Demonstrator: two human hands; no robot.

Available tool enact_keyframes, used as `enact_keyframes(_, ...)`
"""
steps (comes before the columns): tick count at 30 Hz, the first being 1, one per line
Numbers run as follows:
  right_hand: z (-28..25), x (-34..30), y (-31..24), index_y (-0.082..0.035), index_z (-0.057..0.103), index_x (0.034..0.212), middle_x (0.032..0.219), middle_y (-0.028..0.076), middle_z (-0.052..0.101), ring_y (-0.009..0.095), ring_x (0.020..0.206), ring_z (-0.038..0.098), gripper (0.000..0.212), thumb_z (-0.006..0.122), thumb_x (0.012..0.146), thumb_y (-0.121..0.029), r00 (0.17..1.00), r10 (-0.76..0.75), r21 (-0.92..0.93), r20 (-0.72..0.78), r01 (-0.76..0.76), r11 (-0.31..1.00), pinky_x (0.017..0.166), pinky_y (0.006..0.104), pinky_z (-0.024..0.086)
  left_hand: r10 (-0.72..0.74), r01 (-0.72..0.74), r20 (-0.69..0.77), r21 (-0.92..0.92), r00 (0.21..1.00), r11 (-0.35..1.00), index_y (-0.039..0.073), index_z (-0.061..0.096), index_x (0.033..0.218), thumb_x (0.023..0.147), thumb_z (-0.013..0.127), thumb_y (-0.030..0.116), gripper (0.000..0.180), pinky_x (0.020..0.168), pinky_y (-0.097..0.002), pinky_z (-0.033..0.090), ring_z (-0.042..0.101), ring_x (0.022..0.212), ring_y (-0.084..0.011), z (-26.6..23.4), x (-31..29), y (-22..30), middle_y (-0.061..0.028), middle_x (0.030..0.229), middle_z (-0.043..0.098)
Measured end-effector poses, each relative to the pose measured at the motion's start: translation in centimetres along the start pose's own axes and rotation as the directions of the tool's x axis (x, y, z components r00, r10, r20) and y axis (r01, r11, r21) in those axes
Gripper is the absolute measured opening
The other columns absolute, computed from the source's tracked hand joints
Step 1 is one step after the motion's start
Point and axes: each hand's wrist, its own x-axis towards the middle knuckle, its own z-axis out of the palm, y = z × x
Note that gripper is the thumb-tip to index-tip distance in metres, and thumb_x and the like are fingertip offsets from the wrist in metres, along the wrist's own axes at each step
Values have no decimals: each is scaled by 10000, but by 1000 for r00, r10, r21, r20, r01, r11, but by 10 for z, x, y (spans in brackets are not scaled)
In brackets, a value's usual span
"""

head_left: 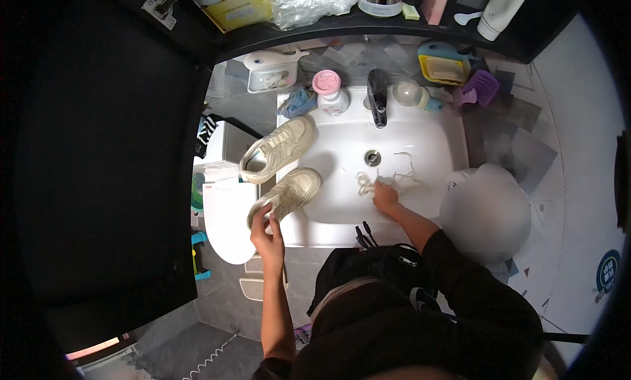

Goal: The person scrubs a white sneaker with a brush over a bathroom sink, then removes and rinses the shoelaces under running water. The person handles the shoe and laces directly with their hands.

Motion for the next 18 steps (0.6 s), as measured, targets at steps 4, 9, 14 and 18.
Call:
enact_keyframes(4,-39,8,-6,-36,612,889,804,163,629,302,777,627,229,634,752,-218,964,-187,216,190,145,966,671,415,479,2,10,178,-65,984,998,-3,609,1036,888,544,87,185,715,-300,515,619,847,-198,34,16,1,-119,967,637)
enact_keyframes(9,-132,11,-37,-37,607,940,776,131,631,242,730,627,241,643,737,-162,953,-211,503,216,76,861,646,348,475,65,41,403,-250,913,967,26,540,1166,822,652,115,372,799,-306,496,571,992,-175,98,37,3,-104,1136,582)
enact_keyframes(14,-221,-10,-84,-13,570,922,777,-3,572,68,750,520,137,600,796,-57,919,-380,804,101,150,576,668,230,422,287,86,545,-559,788,825,43,430,1278,795,695,116,556,922,-275,406,525,1056,-146,149,39,48,-75,1117,568)
enact_keyframes(18,-262,-24,-89,-16,571,930,801,-16,569,55,777,515,112,578,824,-50,935,-352,901,35,123,415,691,212,411,224,286,783,-453,580,844,10,548,1094,873,607,134,260,687,-236,450,531,732,-87,165,39,45,-9,869,576)
